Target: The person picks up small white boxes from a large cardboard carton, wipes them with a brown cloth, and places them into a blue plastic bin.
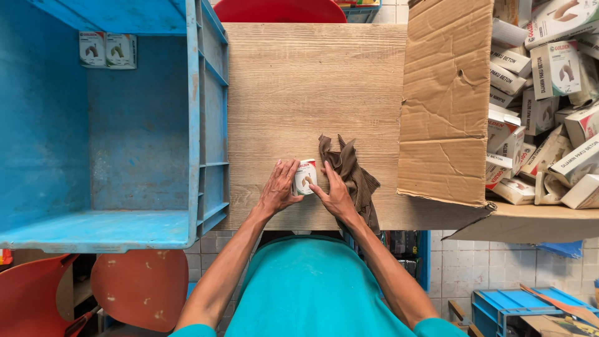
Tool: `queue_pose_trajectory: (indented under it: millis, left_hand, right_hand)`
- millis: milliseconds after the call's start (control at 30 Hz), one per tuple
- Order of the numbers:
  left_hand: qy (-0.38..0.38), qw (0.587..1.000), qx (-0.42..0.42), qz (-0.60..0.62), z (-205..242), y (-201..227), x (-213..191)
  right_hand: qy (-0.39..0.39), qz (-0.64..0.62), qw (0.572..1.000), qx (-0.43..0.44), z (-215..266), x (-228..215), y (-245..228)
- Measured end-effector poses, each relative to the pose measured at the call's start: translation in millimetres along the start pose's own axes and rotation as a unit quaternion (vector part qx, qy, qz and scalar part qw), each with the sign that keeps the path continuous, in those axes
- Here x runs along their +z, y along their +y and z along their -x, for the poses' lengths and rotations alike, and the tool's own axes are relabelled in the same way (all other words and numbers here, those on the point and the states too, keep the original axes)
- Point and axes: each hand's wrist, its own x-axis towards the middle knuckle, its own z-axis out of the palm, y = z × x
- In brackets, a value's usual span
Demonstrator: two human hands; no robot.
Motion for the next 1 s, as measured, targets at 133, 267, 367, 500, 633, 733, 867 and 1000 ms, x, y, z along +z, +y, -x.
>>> queue_pose_trajectory:
  millis: [133,267,367,500,633,733,867,1000]
  left_hand:
    - [0.026,0.998,-0.009,0.058,1.7,12.8,-3.4]
    - [0.061,0.992,-0.022,0.113,-2.4,38.8,-45.4]
    - [0.071,0.987,-0.037,0.138,-0.7,58.6,-91.8]
    - [0.08,0.984,-0.042,0.15,7.8,70.9,-149.6]
    - [0.105,0.977,-0.058,0.178,19.5,78.3,-226.5]
    - [0.141,0.97,-0.062,0.188,36.5,55.2,-275.3]
    - [0.194,0.966,-0.056,0.159,60.5,-24.7,-320.2]
    - [0.238,0.963,-0.035,0.122,76.9,-127.6,-354.4]
  right_hand:
    - [-0.042,-0.126,0.984,0.122,-2.7,-1.6,4.6]
    - [-0.065,-0.235,0.962,0.125,-8.3,-25.6,-17.0]
    - [-0.077,-0.327,0.936,0.104,-6.6,-45.8,-36.8]
    - [-0.117,-0.354,0.926,0.05,-2.7,-80.8,-93.1]
    - [-0.14,-0.425,0.894,-0.019,-12.0,-77.6,-158.6]
    - [-0.13,-0.41,0.9,-0.072,-28.8,-51.3,-208.7]
    - [-0.099,-0.383,0.912,-0.107,-62.6,10.4,-290.3]
    - [-0.125,-0.291,0.945,-0.087,-113.6,86.4,-350.0]
